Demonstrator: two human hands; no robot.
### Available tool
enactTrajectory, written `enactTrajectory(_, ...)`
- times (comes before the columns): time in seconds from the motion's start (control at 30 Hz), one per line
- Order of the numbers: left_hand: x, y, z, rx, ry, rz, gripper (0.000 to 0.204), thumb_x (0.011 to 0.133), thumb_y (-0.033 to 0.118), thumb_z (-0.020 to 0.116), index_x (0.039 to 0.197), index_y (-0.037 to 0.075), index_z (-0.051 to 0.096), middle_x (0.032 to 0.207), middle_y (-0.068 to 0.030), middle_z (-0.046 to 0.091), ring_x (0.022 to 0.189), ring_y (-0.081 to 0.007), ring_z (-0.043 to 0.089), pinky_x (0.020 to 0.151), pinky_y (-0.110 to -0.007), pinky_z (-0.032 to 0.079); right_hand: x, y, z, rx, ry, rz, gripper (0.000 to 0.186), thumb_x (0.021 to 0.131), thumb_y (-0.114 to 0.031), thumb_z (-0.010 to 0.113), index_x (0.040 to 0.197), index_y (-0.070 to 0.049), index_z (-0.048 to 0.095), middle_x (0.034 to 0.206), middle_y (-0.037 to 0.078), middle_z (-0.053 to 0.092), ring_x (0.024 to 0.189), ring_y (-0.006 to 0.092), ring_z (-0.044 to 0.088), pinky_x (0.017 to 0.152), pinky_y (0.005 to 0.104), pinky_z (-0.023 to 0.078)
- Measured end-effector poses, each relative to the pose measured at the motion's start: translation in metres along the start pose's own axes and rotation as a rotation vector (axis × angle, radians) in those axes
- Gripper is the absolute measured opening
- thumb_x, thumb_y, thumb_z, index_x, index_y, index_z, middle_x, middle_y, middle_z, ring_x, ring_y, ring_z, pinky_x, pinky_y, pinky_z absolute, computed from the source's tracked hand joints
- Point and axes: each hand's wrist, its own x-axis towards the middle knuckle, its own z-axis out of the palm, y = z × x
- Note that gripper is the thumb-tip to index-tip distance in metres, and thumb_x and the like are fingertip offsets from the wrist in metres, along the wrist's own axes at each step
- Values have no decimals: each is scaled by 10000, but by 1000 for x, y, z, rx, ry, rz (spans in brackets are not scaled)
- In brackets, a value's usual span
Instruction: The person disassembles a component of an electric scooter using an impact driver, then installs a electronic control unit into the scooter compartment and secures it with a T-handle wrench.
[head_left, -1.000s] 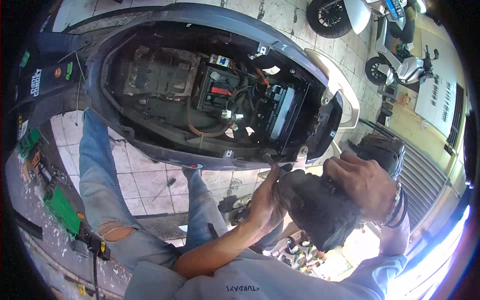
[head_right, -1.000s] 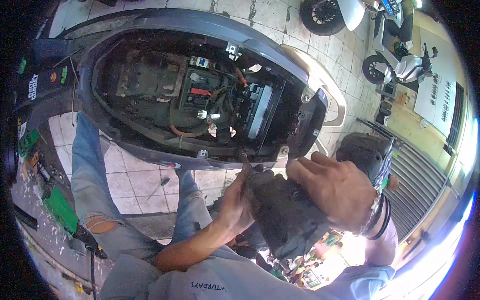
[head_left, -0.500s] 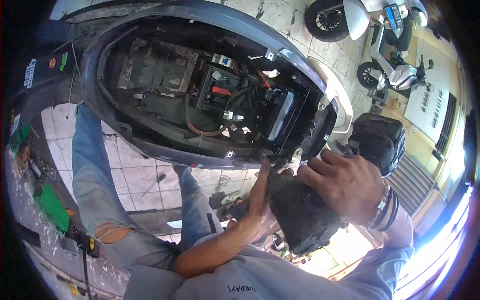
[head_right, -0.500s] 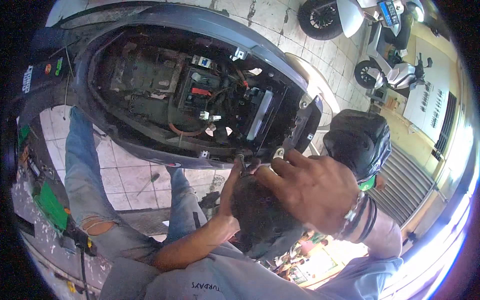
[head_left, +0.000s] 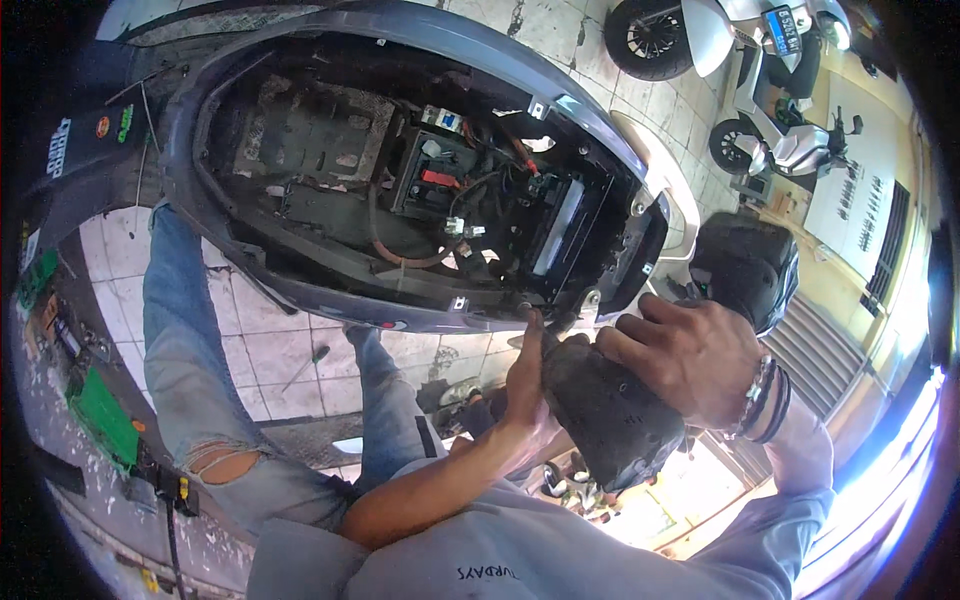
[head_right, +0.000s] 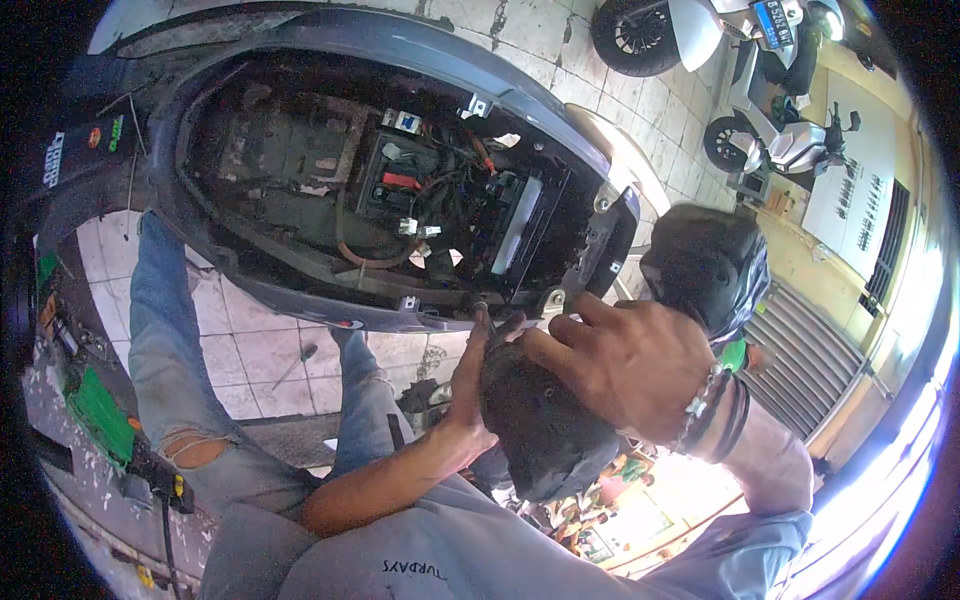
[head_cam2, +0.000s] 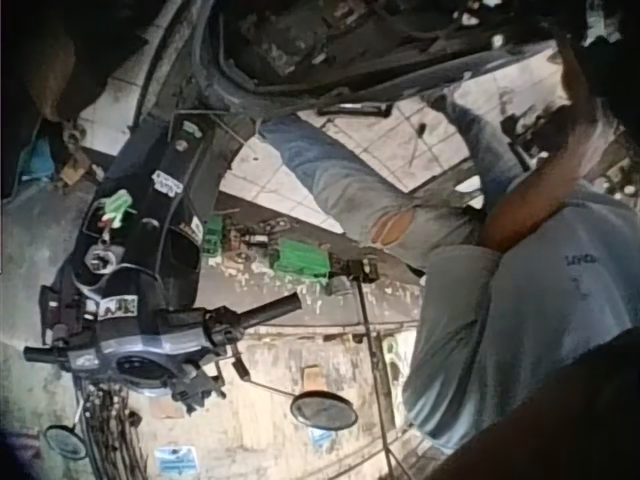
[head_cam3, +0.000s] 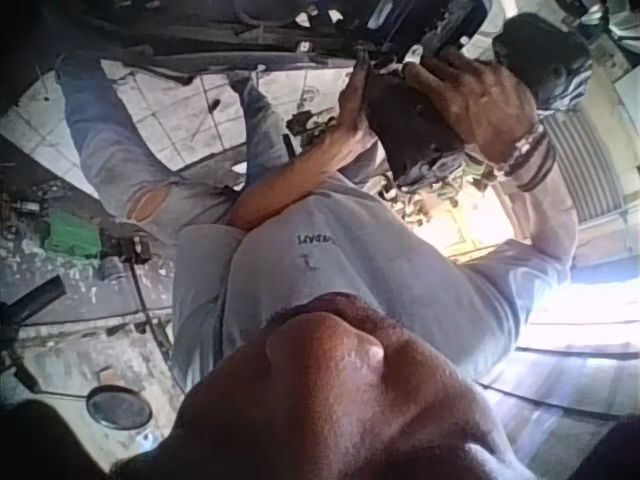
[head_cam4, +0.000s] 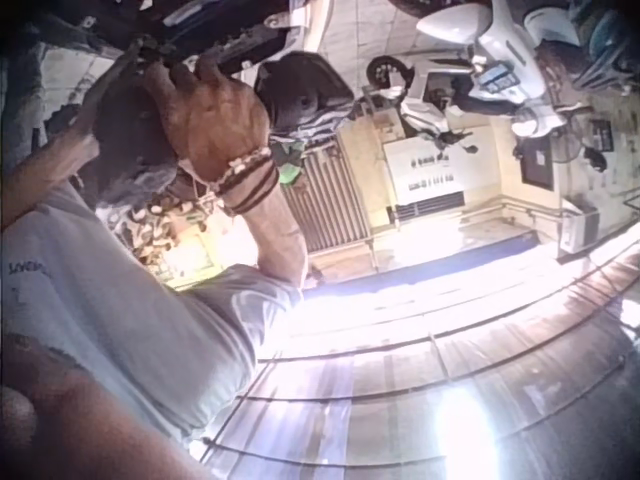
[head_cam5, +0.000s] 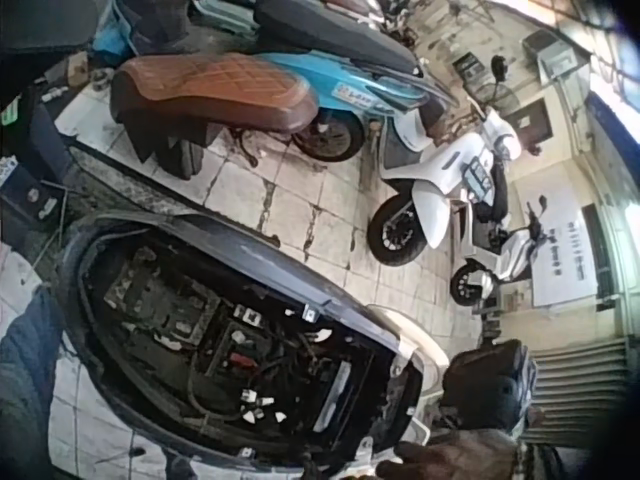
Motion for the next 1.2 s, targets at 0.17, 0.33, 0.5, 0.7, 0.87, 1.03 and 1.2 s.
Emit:
enactTrajectory(0.17,7,-4,-10,17,-2,11,660,1055,662,322,1320,112,572,1139,-101,655,1108,-225,654,993,-442,519,0,-1,4,-20,49,10,294,917,-203,601,1209,-171,605,1000,34,689,967,230,704,705,381,629)
enactTrajectory(0.33,1,6,-5,26,-8,52,677,1056,663,311,1338,108,578,1170,-106,655,1116,-230,652,1011,-441,513,10,-5,-5,-29,6,-11,291,901,-199,619,1188,-153,610,1040,33,677,979,222,694,680,369,627)
enactTrajectory(0.5,-2,4,-1,48,23,1,634,1065,627,339,1311,107,603,1151,-111,667,1109,-244,668,993,-443,539,3,-8,-1,-30,79,-7,284,885,-186,629,1163,-125,620,1007,46,655,986,220,681,684,369,623)
enactTrajectory(0.7,2,6,-22,64,85,7,558,1101,535,316,1275,97,615,1084,-128,685,1058,-248,697,948,-442,581,-3,-1,0,-9,157,-23,399,800,-129,668,1197,-148,641,948,37,625,950,220,666,684,353,612)
enactTrajectory(0.87,-4,-9,11,212,174,105,429,1106,467,397,1126,81,581,1052,-134,691,1009,-248,704,931,-427,581,-52,9,33,81,362,52,408,672,-164,726,1079,-190,724,853,9,566,777,197,627,637,357,580)
enactTrajectory(1.03,45,4,47,367,-191,75,427,1110,451,401,1181,82,603,1071,-114,720,1004,-195,703,890,-365,575,-93,38,47,266,590,243,247,703,-166,783,908,-76,680,815,50,578,722,208,611,622,372,507)
enactTrajectory(1.2,97,21,88,589,-302,181,441,1109,424,418,1215,61,645,1089,-89,732,959,-166,730,855,-354,618,-91,90,64,528,723,272,375,754,-159,848,1054,-17,672,954,87,674,864,203,672,759,362,550)
